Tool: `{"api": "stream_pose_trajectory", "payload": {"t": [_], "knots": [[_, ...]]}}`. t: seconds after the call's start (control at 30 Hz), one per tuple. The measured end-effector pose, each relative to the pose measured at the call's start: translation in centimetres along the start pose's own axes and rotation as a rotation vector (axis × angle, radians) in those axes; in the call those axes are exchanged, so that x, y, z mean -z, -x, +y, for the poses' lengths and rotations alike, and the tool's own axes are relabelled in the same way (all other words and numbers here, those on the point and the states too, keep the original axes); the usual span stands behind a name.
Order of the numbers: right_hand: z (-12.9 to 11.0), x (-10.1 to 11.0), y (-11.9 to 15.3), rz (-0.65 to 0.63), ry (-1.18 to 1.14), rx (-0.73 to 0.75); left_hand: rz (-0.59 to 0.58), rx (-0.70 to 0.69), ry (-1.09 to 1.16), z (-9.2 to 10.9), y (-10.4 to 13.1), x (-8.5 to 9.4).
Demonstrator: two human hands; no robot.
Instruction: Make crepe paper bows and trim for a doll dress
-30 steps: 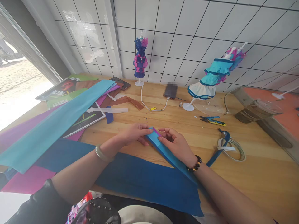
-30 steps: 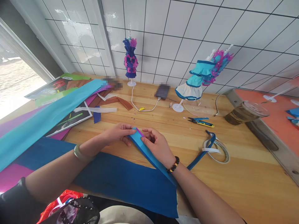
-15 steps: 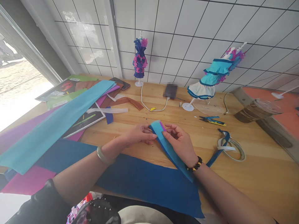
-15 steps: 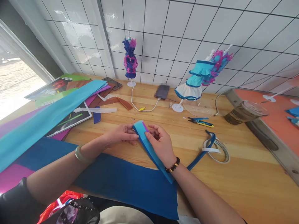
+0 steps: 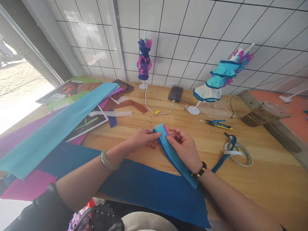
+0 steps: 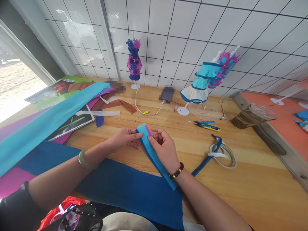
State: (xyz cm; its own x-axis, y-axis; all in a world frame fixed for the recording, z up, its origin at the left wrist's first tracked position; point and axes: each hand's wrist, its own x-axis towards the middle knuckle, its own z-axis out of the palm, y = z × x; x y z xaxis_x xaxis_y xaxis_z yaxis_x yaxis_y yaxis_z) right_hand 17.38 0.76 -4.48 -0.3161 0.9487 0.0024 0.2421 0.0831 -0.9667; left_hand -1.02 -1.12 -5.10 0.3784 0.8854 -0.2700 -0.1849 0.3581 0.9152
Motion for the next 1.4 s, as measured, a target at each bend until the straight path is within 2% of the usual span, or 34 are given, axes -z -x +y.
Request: {"api": "stream_pose_trajectory", "payload": {"t": [0.37,0.57,0.73,0.83,0.9,1.03,1.1,1.2,1.3,1.4], "knots": [[-0.4,-0.2,0.2,-0.049,-0.092,-0.047,0.038,0.027,-0.069,-0.1,-0.1,0.3],[-0.6,0.1,0.3,-0.162,-0.237,-0.102,0.084,0.018,-0.014,0.2,0.0,0.8],[-0.8,0.2,0.4,-0.306,-0.242,-0.246,0.177,-0.071,0.059,0.7,0.0,1.7],[-1.2,0.4,0.6,-0.445,-0.288,-0.299,0.229,-0.104,0.102,0.7,-0.2,2.4],[-1.4,0.6,0.9,-0.616,-0.301,-0.315,0.234,-0.099,0.125,0.7,-0.3,2.7],[-1.6,1.1,1.5,-1.001,-0.279,-0.328,0.120,-0.031,0.106,0.9,-0.1,2.9],[-1.6,1.4,1.4,-1.076,-0.191,-0.301,0.037,0.005,0.099,1.0,0.1,2.8],[-1.3,1.5,1.0,-0.943,-0.080,-0.247,-0.060,0.053,0.101,1.2,0.5,2.7],[-1.1,1.2,0.7,-0.746,-0.153,-0.241,-0.119,0.092,0.071,1.2,0.6,2.5],[-0.9,0.6,0.5,-0.660,-0.248,-0.277,-0.164,0.112,-0.015,1.0,0.6,2.0]]}}
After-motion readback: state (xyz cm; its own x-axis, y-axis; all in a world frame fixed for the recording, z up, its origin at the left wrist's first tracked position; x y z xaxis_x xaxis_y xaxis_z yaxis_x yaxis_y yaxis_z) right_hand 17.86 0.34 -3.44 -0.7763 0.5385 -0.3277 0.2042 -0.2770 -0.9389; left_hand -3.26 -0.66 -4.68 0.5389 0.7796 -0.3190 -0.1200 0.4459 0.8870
